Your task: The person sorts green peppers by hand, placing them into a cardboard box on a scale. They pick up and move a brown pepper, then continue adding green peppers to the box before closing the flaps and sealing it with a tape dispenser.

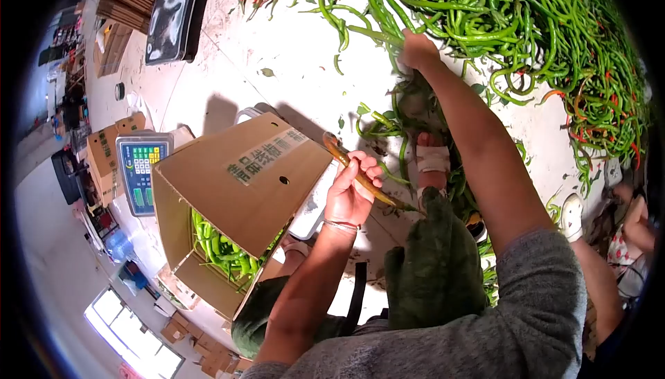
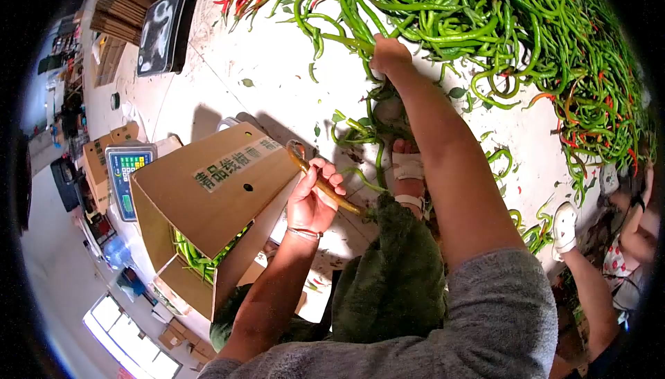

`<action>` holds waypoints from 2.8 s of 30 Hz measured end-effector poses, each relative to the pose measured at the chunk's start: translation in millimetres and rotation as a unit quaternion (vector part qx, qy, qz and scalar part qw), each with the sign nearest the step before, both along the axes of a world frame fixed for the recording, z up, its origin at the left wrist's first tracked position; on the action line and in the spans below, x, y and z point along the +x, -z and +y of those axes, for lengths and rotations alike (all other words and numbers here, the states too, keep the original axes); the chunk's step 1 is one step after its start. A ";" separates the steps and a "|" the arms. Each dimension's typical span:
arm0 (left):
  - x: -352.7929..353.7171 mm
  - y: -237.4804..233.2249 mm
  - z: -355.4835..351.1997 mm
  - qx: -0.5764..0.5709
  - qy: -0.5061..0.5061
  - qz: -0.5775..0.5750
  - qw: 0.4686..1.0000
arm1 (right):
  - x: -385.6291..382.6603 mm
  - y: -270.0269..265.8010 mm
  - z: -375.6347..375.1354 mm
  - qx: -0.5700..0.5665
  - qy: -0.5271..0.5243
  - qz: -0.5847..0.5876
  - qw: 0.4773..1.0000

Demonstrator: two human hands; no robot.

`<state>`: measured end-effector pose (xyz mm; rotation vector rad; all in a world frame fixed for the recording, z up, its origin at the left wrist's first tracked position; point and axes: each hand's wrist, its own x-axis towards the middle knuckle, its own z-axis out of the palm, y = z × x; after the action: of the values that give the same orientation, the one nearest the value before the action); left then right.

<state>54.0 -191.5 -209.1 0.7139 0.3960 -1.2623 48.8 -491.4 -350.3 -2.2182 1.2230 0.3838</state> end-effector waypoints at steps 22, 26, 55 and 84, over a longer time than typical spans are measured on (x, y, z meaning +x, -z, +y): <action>-2.6 -269.7 137.5 -0.163 -0.025 -0.399 0.902 | -170.2 -354.6 99.7 0.478 0.121 -0.577 0.651; 39.6 -279.0 202.4 -0.185 -0.118 -0.423 0.879 | -146.1 -421.4 126.2 0.480 0.072 -0.545 0.683; 161.0 -268.5 428.6 -0.416 -0.487 -0.288 0.711 | -0.1 -396.7 412.7 0.319 0.095 -0.518 0.788; 169.2 -258.2 376.3 -0.364 -0.440 -0.322 0.756 | 69.3 -381.5 357.4 0.306 -0.262 -0.411 0.818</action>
<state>223.2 184.9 49.1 0.1709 -0.3325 -0.1472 118.0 -133.9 31.2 -1.7574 -0.0109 -0.0206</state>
